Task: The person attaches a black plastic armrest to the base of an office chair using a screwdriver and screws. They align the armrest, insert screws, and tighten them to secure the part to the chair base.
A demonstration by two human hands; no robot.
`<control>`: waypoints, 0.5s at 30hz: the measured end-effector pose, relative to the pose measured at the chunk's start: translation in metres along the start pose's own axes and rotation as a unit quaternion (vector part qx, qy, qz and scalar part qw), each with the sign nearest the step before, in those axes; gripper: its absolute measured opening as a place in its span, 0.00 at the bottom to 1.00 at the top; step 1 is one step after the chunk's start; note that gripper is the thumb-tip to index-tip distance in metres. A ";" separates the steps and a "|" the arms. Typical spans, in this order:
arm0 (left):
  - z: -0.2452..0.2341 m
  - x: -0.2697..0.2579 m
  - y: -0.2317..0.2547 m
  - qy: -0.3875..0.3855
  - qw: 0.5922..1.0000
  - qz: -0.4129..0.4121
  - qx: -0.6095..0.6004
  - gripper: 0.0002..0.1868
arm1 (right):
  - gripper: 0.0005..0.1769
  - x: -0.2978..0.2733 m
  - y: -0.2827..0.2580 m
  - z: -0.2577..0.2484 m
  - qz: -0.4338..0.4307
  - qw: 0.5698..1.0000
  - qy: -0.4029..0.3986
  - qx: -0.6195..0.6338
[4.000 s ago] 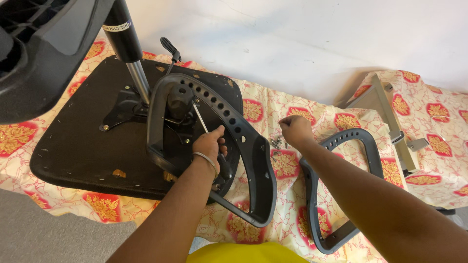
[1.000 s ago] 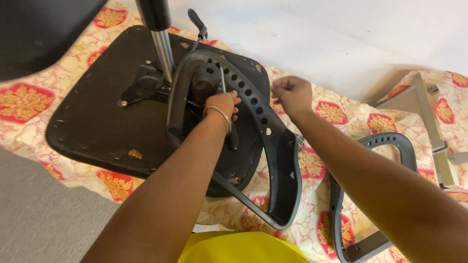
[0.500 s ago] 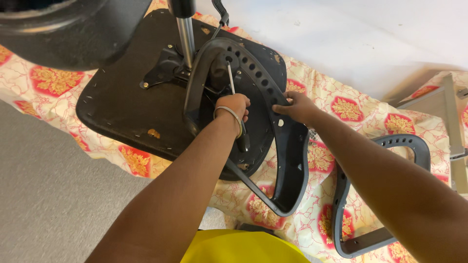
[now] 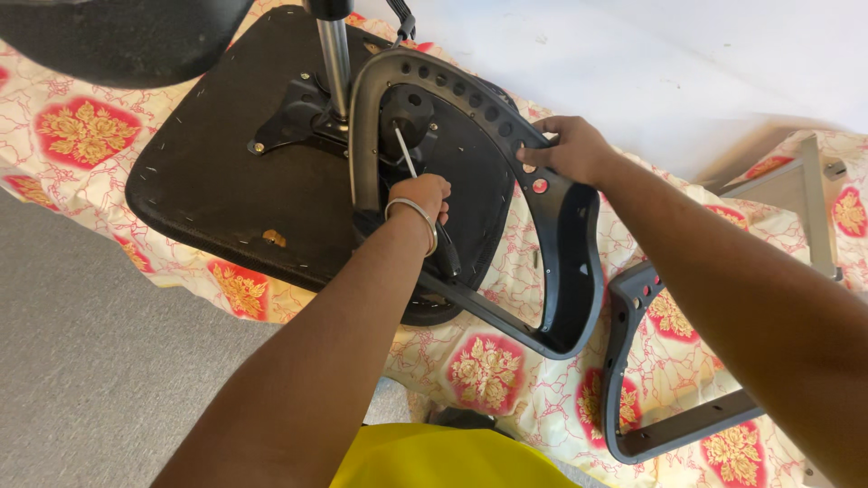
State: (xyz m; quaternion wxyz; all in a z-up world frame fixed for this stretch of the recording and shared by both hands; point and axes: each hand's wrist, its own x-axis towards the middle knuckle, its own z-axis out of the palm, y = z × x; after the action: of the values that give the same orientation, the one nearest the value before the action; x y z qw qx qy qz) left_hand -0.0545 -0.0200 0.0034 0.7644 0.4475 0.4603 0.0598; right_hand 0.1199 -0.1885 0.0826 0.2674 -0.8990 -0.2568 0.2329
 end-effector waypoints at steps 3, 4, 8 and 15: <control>0.002 0.009 -0.005 -0.025 0.999 -0.005 -0.038 0.08 | 0.29 0.016 0.012 0.013 0.013 1.000 0.012 0.000; 0.003 0.012 -0.006 -0.035 0.998 -0.006 -0.048 0.08 | 0.28 0.019 0.016 0.019 0.014 1.000 0.012 0.010; 0.008 0.019 -0.011 -0.064 0.994 -0.006 -0.086 0.09 | 0.24 0.022 0.018 0.042 0.015 0.999 0.022 0.043; 0.016 0.020 -0.016 -0.113 0.990 0.049 -0.070 0.10 | 0.18 -0.008 0.000 0.087 -0.241 0.926 0.251 -0.145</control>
State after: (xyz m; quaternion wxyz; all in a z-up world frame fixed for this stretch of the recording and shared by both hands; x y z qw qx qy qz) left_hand -0.0362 -0.0300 -0.0186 0.8370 0.4191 0.3432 0.0781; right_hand 0.0660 -0.1617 0.0197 0.2379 -0.8679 -0.4216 -0.1120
